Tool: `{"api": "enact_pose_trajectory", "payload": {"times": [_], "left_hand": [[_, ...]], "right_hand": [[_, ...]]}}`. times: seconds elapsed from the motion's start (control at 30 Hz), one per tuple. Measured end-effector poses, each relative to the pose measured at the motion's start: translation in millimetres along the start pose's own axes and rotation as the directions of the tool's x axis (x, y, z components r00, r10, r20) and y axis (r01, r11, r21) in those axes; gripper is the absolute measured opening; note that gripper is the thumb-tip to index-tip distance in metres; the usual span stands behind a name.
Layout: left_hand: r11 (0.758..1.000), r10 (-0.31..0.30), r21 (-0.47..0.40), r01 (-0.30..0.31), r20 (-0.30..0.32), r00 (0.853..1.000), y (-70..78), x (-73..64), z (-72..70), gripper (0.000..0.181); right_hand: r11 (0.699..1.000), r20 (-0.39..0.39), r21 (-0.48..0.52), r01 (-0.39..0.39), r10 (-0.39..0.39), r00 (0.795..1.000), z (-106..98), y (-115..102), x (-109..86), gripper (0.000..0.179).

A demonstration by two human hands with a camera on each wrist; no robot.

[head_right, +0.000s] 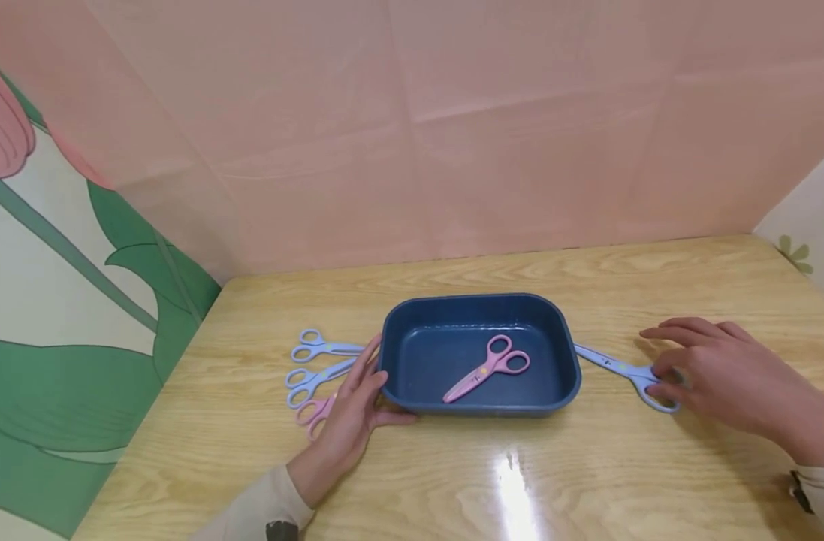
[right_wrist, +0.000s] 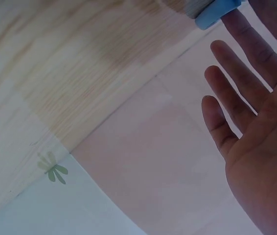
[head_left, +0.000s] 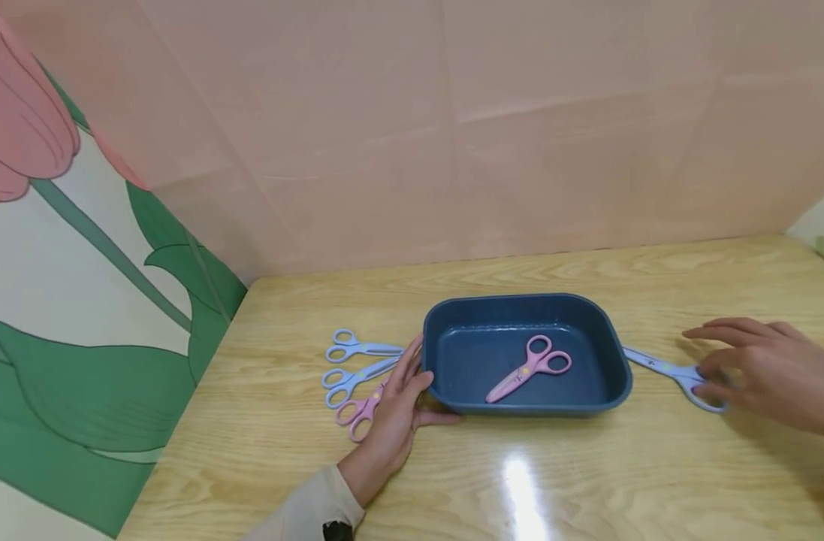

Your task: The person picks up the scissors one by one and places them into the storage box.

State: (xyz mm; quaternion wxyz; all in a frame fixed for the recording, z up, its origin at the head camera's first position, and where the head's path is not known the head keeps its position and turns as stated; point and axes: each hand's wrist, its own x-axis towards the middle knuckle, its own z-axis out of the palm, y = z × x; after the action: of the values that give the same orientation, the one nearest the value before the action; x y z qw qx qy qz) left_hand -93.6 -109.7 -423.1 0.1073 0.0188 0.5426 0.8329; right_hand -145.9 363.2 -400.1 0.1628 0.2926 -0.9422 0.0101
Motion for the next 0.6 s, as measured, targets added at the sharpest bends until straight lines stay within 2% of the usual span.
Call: {"api": "enact_pose_trajectory", "payload": {"times": [0.27,0.6], "left_hand": [[1.000,0.006,0.007,-0.006,0.007,1.000,-0.2,-1.7,-1.8,0.060],[1.000,-0.001,-0.001,0.001,0.002,1.000,-1.6,-0.6,-0.5,0.060]], "right_hand": [[0.999,-0.004,-0.023,0.024,-0.025,1.000,-2.5,0.6,3.7,0.032],[1.000,-0.007,-0.021,-0.006,0.006,1.000,0.4,2.4,0.8,0.035]]}}
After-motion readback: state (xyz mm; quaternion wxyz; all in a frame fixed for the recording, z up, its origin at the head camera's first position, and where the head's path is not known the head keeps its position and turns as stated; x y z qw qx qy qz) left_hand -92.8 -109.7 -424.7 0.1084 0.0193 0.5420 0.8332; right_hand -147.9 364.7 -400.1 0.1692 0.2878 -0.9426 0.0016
